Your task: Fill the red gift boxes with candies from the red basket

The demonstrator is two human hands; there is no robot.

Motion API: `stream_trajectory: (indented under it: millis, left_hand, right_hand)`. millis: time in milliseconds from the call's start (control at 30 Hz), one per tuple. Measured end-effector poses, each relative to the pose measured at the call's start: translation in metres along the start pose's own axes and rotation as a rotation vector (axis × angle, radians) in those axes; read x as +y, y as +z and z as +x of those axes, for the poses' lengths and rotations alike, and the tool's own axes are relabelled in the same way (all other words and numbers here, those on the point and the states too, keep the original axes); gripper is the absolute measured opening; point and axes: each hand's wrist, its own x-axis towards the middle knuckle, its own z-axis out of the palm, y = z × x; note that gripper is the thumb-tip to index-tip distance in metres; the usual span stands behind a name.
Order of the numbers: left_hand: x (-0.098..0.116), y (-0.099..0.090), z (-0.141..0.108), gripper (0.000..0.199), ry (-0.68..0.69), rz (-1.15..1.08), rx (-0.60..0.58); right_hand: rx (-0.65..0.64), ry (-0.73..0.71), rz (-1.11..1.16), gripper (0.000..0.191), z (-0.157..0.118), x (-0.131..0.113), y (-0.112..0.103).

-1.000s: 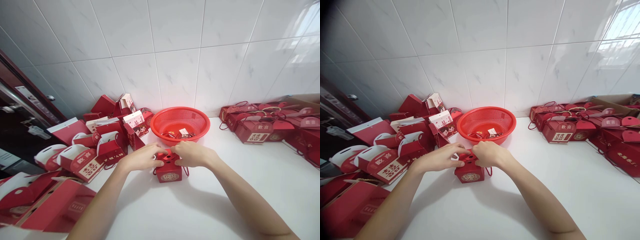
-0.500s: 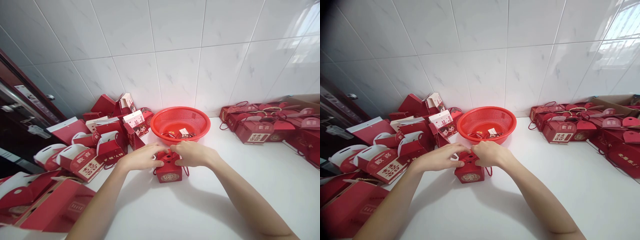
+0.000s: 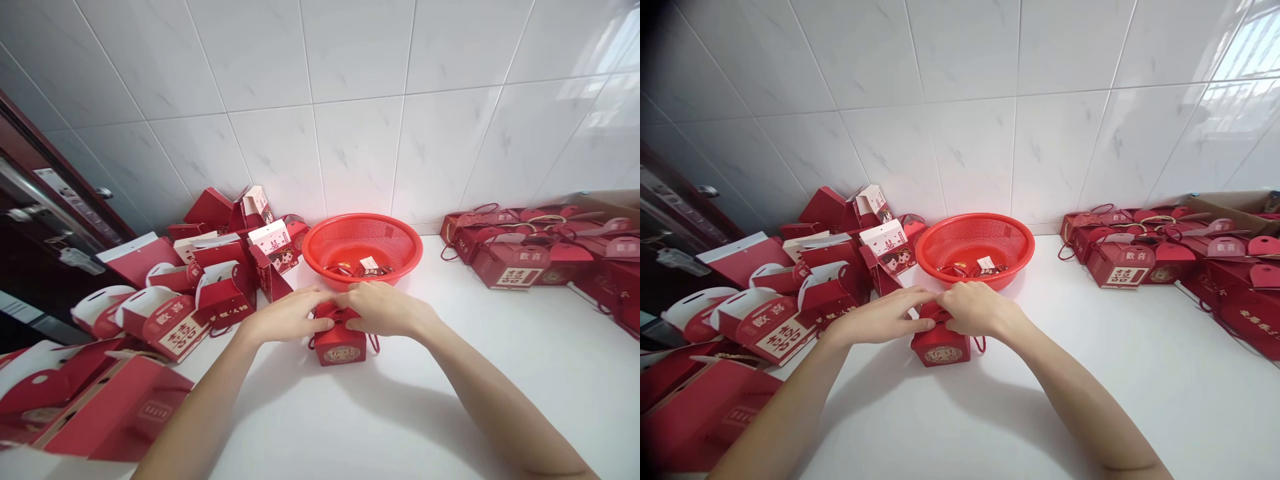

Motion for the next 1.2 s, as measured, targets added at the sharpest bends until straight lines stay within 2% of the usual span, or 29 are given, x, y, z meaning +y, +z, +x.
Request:
stream_trajectory:
  millis: [100, 367, 1200]
  left_hand:
    - [0.001, 0.002, 0.002, 0.034, 0.004, -0.001, 0.020]
    - [-0.001, 0.006, 0.005, 0.026, 0.006, -0.027, 0.032]
    - [-0.003, 0.008, 0.006, 0.024, 0.008, -0.049, 0.036]
  right_hand:
    - [0.021, -0.038, -0.029, 0.016, 0.004, 0.000, 0.003]
    - [0.037, -0.099, -0.026, 0.019, 0.016, 0.004, 0.015]
    - [0.022, 0.017, -0.024, 0.021, 0.019, -0.006, 0.012]
